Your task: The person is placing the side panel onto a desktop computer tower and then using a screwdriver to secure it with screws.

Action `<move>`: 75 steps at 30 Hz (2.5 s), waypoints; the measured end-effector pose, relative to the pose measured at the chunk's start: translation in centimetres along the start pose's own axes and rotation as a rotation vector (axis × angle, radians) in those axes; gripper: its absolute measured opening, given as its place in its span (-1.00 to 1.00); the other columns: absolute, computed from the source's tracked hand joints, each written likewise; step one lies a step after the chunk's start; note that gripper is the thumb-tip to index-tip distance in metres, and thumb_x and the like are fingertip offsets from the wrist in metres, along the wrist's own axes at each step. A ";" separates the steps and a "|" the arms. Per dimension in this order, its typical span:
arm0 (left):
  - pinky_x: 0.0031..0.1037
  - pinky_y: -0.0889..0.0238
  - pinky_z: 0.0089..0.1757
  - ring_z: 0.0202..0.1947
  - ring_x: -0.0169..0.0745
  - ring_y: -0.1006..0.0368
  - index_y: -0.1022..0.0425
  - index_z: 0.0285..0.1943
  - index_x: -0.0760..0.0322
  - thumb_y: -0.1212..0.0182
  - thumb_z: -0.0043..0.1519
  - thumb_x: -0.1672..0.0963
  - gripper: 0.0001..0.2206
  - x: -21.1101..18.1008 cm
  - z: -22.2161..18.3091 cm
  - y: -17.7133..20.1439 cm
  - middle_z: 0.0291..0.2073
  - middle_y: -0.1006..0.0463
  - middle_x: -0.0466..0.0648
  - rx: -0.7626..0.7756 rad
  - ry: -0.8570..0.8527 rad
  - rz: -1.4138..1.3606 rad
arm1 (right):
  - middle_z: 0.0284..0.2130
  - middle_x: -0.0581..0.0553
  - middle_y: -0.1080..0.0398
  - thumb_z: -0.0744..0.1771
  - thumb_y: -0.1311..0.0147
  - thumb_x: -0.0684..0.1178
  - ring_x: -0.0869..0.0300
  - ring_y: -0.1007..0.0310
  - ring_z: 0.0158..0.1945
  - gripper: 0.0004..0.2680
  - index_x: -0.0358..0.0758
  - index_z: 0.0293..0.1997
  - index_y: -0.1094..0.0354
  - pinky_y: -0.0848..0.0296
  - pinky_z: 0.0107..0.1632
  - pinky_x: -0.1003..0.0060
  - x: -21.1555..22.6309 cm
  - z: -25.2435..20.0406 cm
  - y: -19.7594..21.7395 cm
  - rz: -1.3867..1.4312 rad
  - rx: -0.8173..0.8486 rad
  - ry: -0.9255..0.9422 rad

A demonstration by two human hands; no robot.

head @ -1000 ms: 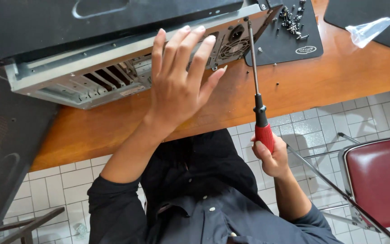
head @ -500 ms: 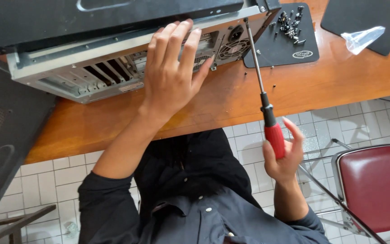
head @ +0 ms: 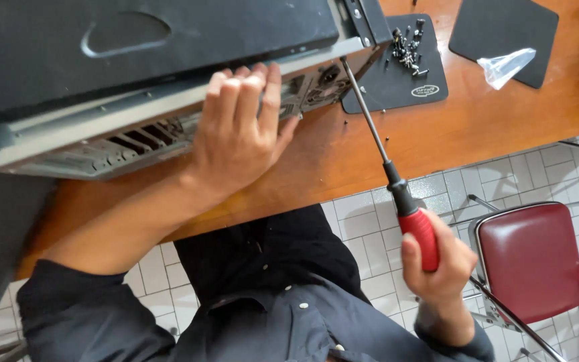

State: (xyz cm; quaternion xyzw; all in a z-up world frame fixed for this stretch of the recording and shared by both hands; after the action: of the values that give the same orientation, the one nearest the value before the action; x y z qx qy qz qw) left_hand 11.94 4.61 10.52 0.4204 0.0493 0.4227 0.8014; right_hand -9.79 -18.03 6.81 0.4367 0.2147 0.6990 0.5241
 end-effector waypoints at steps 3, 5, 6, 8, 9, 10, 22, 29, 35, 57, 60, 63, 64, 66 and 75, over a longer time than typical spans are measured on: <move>-0.29 -0.42 0.05 -0.01 -0.06 -0.46 -0.45 0.28 0.45 -0.21 0.43 -0.14 -0.43 -0.2 -0.2 0.3 0.04 -0.55 0.10 -0.046 0.004 -0.017 | -0.03 -0.34 -0.54 0.36 -0.18 -0.02 0.02 -0.39 -0.46 -0.67 -0.60 0.08 -0.36 -0.37 -0.36 0.17 1.8 -0.5 -0.7 -0.165 -0.012 0.202; -0.29 -0.41 0.06 -0.01 -0.08 -0.48 -0.47 0.27 0.44 -0.20 0.43 -0.13 -0.45 -0.2 -0.1 0.6 0.04 -0.56 0.09 -0.067 0.001 -0.025 | -0.01 -0.40 -0.53 0.36 -0.22 -0.05 -0.05 -0.48 -0.35 -0.65 -0.62 0.12 -0.34 -0.43 -0.29 0.15 2.0 -0.2 -0.7 -0.174 -0.009 0.200; -0.29 -0.41 0.07 -0.01 -0.09 -0.50 -0.48 0.26 0.43 -0.18 0.43 -0.12 -0.48 -0.1 -0.1 0.8 0.03 -0.58 0.09 -0.084 0.009 -0.022 | 0.01 -0.47 -0.51 0.35 -0.26 -0.09 -0.11 -0.57 -0.24 -0.63 -0.64 0.16 -0.32 -0.49 -0.22 0.14 2.1 0.0 -0.7 -0.174 -0.002 0.211; -0.30 -0.41 0.07 -0.02 -0.11 -0.52 -0.49 0.25 0.42 -0.14 0.44 -0.11 -0.49 -0.1 0.0 1.0 0.02 -0.59 0.07 -0.109 0.001 -0.007 | -0.12 -0.42 -0.48 0.37 -0.24 -0.10 -0.06 -0.42 -0.35 -0.65 -0.61 0.20 -0.30 -0.41 -0.29 0.15 2.4 0.5 -0.6 -0.197 -0.001 0.195; -0.31 -0.40 0.07 -0.04 -0.13 -0.53 -0.50 0.24 0.41 -0.11 0.45 -0.11 -0.49 -0.1 0.0 1.2 0.00 -0.61 0.05 -0.130 -0.005 0.017 | -0.25 -0.38 -0.45 0.40 -0.21 -0.12 -0.01 -0.27 -0.46 -0.67 -0.58 0.23 -0.27 -0.33 -0.35 0.16 2.5 0.7 -0.5 -0.213 0.001 0.183; -0.31 -0.40 0.07 -0.04 -0.13 -0.53 -0.50 0.24 0.41 -0.11 0.45 -0.11 -0.49 -0.1 0.0 1.2 0.00 -0.61 0.05 -0.131 0.001 0.010 | -0.25 -0.38 -0.45 0.40 -0.21 -0.12 -0.01 -0.27 -0.46 -0.67 -0.58 0.23 -0.27 -0.33 -0.35 0.16 2.2 0.9 -0.5 -0.219 0.006 0.185; -0.38 -0.48 0.06 0.01 -0.17 -0.52 -0.37 0.33 0.39 0.04 0.52 -0.20 -0.40 -0.4 -0.6 -0.4 0.03 -0.59 0.01 -0.094 -0.042 0.047 | -0.66 -0.08 -0.24 0.43 0.31 0.04 0.27 -0.18 -0.66 -0.64 -0.45 0.15 -0.35 -0.23 -0.49 0.38 -1.7 1.6 -2.6 0.313 0.150 -0.593; -0.41 -0.38 0.08 0.01 -0.18 -0.49 -0.49 0.25 0.39 0.17 0.51 -0.09 -0.49 0.2 -0.3 1.9 0.02 -0.57 0.00 -0.126 0.015 -0.080 | -0.69 -0.13 -0.16 0.46 0.12 0.12 0.29 -0.02 -0.81 -0.61 -0.62 0.08 -0.26 -0.02 -0.76 0.44 -1.3 0.1 -7.5 1.661 0.607 -0.662; -0.47 -0.41 0.04 -0.06 -0.25 -0.49 -0.56 0.16 0.36 0.03 0.47 -0.05 -0.58 0.6 0.3 2.0 -0.07 -0.60 -0.03 -0.191 0.045 -0.024 | -0.77 -0.08 -0.20 0.44 0.21 -0.04 0.29 -0.10 -0.80 -0.79 -0.37 -0.10 -0.34 -0.07 -0.69 0.46 -0.6 3.5 -5.4 0.940 0.603 -0.528; -0.39 -0.43 0.06 0.00 -0.21 -0.54 -0.49 0.26 0.32 0.10 0.50 -0.19 -0.43 0.0 -0.3 0.7 0.02 -0.62 -0.02 -0.060 -0.042 0.041 | -0.16 -0.48 -0.30 0.45 0.16 -0.19 0.10 -0.28 -0.72 -0.82 -0.62 0.07 -0.14 -0.25 -0.67 0.40 0.0 1.7 -7.1 1.794 0.549 -0.614; -0.40 -0.45 0.05 -0.03 -0.21 -0.56 -0.54 0.23 0.32 0.12 0.49 -0.14 -0.47 0.1 0.0 1.5 0.01 -0.61 -0.03 -0.072 -0.031 0.049 | -0.33 -0.27 -0.40 0.41 0.07 -0.13 0.26 -0.21 -0.72 -0.82 -0.54 -0.05 -0.25 -0.24 -0.67 0.44 0.0 2.9 -6.1 1.171 0.454 -0.577; -0.39 -0.44 0.05 -0.03 -0.20 -0.56 -0.54 0.22 0.32 0.13 0.50 -0.15 -0.46 0.1 0.0 1.4 0.01 -0.61 -0.02 -0.079 -0.040 0.062 | -0.12 -0.31 -0.51 0.42 -0.18 -0.16 -0.03 -0.51 -0.17 -0.84 -0.44 0.06 -0.39 -0.40 -0.15 0.22 0.8 4.2 -2.6 -0.111 0.148 -0.077; -0.39 -0.44 0.05 -0.03 -0.20 -0.56 -0.54 0.22 0.32 0.13 0.50 -0.15 -0.46 0.2 -0.1 1.4 0.01 -0.61 -0.02 -0.071 -0.035 0.065 | -0.12 -0.31 -0.51 0.42 -0.18 -0.16 -0.03 -0.51 -0.17 -0.84 -0.44 0.06 -0.39 -0.40 -0.15 0.22 1.0 3.7 -2.9 -0.105 0.155 -0.073; -0.38 -0.41 0.07 -0.02 -0.17 -0.56 -0.51 0.25 0.36 0.07 0.49 -0.16 -0.45 0.2 0.0 1.5 0.03 -0.61 -0.01 -0.061 -0.048 0.032 | -0.41 -0.04 -0.39 0.39 -0.32 -0.05 0.20 -0.28 -0.43 -0.80 -0.24 0.06 -0.45 -0.31 -0.20 0.29 -0.4 2.6 -3.4 -0.071 0.161 -0.279; -0.51 -0.55 -0.26 -0.31 -0.28 -0.68 -0.52 0.07 0.28 -0.22 0.13 -0.11 -0.50 -8.6 0.4 -4.8 -0.26 -0.73 -0.03 0.746 0.369 -1.731 | -0.30 -0.25 -0.47 0.40 0.22 -0.08 0.16 -0.25 -0.55 -0.73 -0.49 0.09 -0.33 -0.24 -0.51 0.35 -0.7 3.4 -5.2 0.881 0.416 -0.721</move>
State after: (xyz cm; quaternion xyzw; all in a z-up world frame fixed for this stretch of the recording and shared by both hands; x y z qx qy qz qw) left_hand 9.65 -3.20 4.95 0.3930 0.5995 -0.2990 0.6298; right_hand -4.03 -17.31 4.37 0.7871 -0.0453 0.6016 0.1289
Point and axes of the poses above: each hand's wrist, its own z-axis towards the middle knuckle, its own y-axis out of the back of the hand, x = y × z, the point moved 8 cm from there along z, towards the middle knuckle
